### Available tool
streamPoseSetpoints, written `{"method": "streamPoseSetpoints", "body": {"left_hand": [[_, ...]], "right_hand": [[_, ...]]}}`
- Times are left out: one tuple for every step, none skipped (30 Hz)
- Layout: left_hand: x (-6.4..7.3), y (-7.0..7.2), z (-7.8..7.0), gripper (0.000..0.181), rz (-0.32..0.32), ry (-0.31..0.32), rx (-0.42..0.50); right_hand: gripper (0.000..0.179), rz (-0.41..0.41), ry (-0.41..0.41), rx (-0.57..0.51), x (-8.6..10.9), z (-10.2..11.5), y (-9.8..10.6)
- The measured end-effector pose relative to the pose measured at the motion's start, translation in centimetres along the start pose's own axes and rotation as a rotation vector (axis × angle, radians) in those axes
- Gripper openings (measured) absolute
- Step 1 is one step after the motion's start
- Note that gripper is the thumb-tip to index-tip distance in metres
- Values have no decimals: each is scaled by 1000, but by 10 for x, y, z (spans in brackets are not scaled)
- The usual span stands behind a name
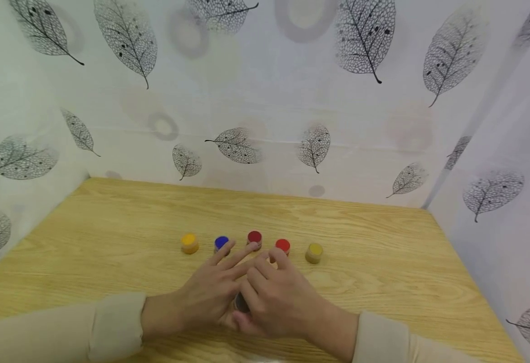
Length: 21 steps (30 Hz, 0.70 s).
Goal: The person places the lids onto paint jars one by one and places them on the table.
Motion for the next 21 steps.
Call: {"method": "streamPoseSetpoints", "body": {"left_hand": [[0,1,0,91,-13,5,0],[0,2,1,89,-27,11,2],[0,3,2,86,-42,19,3],[-1,5,2,84,-60,26,3],[-1,6,3,82,-78,33,2],[-1,6,3,81,-93,40,4],[-1,7,4,82,-105,45,1],[-2,7,4,85,-116,48,-1],[-2,7,4,89,-125,53,-5],[-2,7,4,92,-134,56,-7],[-2,6,4,93,-139,57,-14],[-3,6,4,93,-143,56,-21],[-3,6,4,93,-143,58,-22],[-4,6,4,93,-143,61,-18],[-4,5,4,93,-140,66,-13],[-5,5,5,93,-133,72,-7],[-6,5,5,93,-123,77,1],[-6,4,6,91,-108,83,13],[-6,3,6,90,-93,83,16],[-7,3,6,86,-75,80,16],[-7,2,6,83,-57,72,9]], "right_hand": [[45,-2,-8,0,-1,0,0],[45,-1,-19,-1,-1,-1,1],[44,-1,-29,1,-2,-2,1],[43,-2,-39,5,-3,-2,1],[43,1,-51,9,-3,-3,0],[43,7,-63,12,-4,-5,0],[44,12,-75,14,-4,-6,-1],[44,15,-84,18,-4,-6,-2],[44,16,-91,23,-3,-7,-2],[44,14,-97,25,-3,-7,-3],[44,14,-103,23,-3,-7,-3],[44,12,-109,22,-2,-7,-4],[44,9,-117,20,-1,-8,-4],[44,4,-124,18,-1,-8,-4],[44,0,-133,18,0,-9,-4],[45,-4,-142,16,0,-9,-4],[45,-5,-151,15,0,-10,-4],[45,-6,-159,15,0,-11,-4],[46,-7,-162,15,0,-11,-4],[47,-2,-163,14,1,-12,-4],[48,9,-161,16,1,-12,-4]]}}
Point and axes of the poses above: each hand's wrist, its own x-axis away from the middle knuckle, its own y-axis out of the back of the hand, z = x × y, the point moved 9 cm from there along -x, towards the middle knuckle, and after that the axes turned 2 degrees about z, right-handed, at the moved point
